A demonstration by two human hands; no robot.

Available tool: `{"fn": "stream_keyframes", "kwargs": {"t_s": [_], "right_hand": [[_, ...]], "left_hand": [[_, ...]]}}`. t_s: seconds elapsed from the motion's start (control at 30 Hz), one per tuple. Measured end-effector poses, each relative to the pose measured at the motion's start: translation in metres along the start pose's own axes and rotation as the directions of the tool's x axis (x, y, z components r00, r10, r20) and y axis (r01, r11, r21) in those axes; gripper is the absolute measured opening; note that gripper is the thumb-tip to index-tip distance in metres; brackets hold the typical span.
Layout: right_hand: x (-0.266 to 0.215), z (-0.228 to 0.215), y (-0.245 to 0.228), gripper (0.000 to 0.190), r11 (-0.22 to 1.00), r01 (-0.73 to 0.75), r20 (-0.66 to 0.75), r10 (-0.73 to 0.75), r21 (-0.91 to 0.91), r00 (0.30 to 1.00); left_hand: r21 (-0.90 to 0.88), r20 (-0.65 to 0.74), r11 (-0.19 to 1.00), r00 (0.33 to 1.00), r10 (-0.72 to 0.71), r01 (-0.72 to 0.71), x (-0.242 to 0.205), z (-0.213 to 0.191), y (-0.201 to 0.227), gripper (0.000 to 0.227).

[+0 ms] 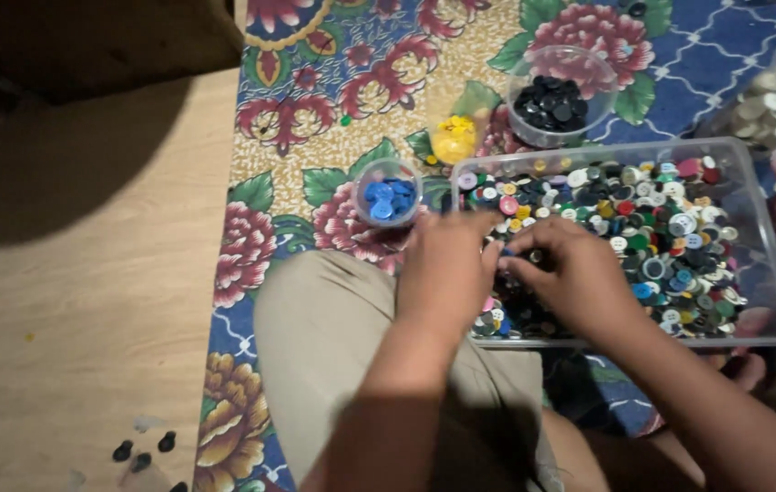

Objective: Sorting various colored and shaped buttons from a large central container into smaller individual cups based on their characteristics.

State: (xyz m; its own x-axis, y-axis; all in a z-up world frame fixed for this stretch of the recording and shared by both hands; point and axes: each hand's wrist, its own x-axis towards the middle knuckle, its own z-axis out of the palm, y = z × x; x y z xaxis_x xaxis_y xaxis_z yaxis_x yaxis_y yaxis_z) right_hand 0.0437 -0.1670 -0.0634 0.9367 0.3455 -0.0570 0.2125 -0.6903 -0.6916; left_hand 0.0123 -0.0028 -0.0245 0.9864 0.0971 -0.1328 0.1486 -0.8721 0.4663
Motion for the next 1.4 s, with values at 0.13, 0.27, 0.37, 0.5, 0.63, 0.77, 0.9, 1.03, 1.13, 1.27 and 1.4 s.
{"fn": "stream_keyframes", "kwargs": {"t_s": [0.13,0.27,0.37,0.5,0.63,0.77,0.9,1.03,1.13,1.27,1.4], "right_hand": [[-0.011,-0.011,0.009,0.015,0.997,-0.061,0.021,0.060,0.052,0.998],[-0.021,-0.019,0.017,0.017,0.944,-0.252,0.112,0.233,0.211,0.966],[-0.024,-0.014,0.027,0.024,0.860,-0.355,0.181,0.308,0.367,0.934],[-0.025,-0.013,0.025,0.042,0.745,-0.301,0.136,0.276,0.595,0.952],[-0.020,-0.017,0.019,0.045,0.699,-0.267,0.101,0.271,0.663,0.957],[-0.023,-0.030,0.015,0.043,0.858,-0.347,0.032,0.363,0.377,0.931],[-0.030,-0.055,0.013,0.038,0.992,-0.098,-0.210,0.081,-0.074,0.974],[-0.030,-0.050,0.046,0.042,0.974,-0.080,-0.285,0.016,-0.212,0.958],[-0.027,-0.038,0.059,0.054,0.941,-0.174,-0.186,0.122,-0.292,0.975],[-0.025,-0.043,0.031,0.060,0.975,-0.154,0.006,0.157,-0.162,0.988],[-0.027,-0.058,0.009,0.054,0.979,-0.183,0.072,0.177,0.087,0.982]], "left_hand": [[-0.106,0.084,0.994,0.996,-0.012,0.021,-0.015,0.003,0.009,0.023],[-0.144,0.158,0.990,0.987,0.009,0.014,-0.023,0.005,0.017,0.021],[-0.139,0.149,0.990,0.989,-0.006,0.027,-0.027,0.002,0.027,0.019],[-0.313,0.241,0.907,0.947,-0.213,0.283,-0.032,-0.013,0.044,0.021],[-0.411,0.217,0.846,0.938,-0.271,0.339,-0.029,-0.023,0.056,0.022],[-0.455,0.004,0.828,0.930,-0.367,0.328,-0.009,-0.029,0.037,0.015],[-0.445,-0.380,0.848,0.797,-0.469,0.286,0.021,-0.030,-0.016,0.017],[-0.382,-0.397,0.834,0.744,-0.538,0.399,0.028,-0.027,-0.033,0.021],[-0.438,-0.337,0.797,0.746,-0.574,0.416,0.022,-0.017,-0.027,0.034],[-0.385,-0.416,0.908,0.847,-0.330,0.165,0.004,0.003,0.010,0.017],[-0.275,0.078,0.948,0.987,-0.143,0.159,-0.019,0.004,0.058,0.030]]}}
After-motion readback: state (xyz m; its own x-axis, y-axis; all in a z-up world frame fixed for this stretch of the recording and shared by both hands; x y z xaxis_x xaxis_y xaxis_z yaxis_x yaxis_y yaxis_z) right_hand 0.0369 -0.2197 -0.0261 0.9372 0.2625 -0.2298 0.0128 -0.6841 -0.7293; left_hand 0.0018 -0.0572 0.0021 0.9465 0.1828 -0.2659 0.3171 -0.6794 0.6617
